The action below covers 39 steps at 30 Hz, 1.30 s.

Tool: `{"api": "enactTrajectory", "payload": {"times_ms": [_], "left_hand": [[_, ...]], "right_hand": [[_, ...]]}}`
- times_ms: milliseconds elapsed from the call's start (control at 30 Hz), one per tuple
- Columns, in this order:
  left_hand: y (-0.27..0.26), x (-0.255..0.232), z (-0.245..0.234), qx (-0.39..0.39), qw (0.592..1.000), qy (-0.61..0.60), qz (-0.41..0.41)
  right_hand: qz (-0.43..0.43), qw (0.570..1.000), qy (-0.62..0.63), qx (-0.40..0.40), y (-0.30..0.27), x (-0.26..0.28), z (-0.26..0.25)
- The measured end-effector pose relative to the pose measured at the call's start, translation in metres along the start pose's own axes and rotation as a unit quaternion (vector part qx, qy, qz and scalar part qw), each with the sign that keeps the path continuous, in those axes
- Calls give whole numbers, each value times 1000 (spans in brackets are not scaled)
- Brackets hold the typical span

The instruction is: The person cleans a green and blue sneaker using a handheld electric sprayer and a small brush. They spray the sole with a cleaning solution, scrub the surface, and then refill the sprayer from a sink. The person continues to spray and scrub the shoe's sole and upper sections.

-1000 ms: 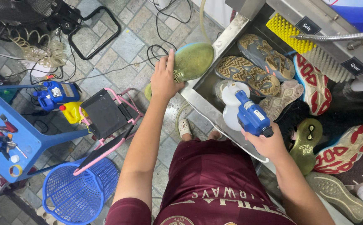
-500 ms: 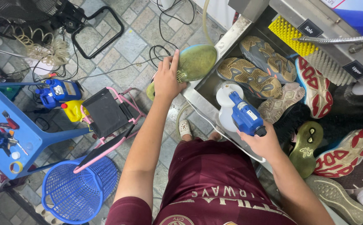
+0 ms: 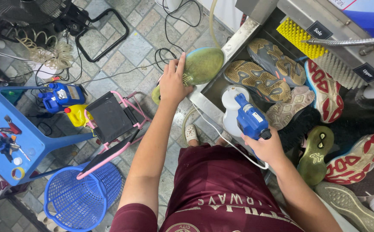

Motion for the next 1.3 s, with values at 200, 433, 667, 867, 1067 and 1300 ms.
{"api": "enactTrajectory", "payload": {"times_ms": [200,433,667,867,1067,1300], "left_hand": [[0,-1,0,2,1000,-5,-6],[0,0,1,6,1000,-5,-10],[-1,6,3,8,999,-26,-16],[0,10,2,-2,999,-37,9],[-2,8,0,-13,999,-35,14],[-2,9,0,0,999,-39,8]], "right_hand": [[14,1000,3,2,2,-1,3],[18,1000,-5,-3,-2,4,4],[-5,999,29,-31,-7,4,4],[9,999,-4,-38,-11,-9,-9],[30,998,-28,-46,-9,-10,-10],[0,998,54,-26,-8,-7,-9]]}}
Point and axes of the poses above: each hand's wrist, its own y-axis towards the middle knuckle, its own z-axis out of the palm, x = y × z, the point moved 2 cm from there along y, towards the middle knuckle, and after that the axes turned 12 degrees about z, right-handed, at the moved point
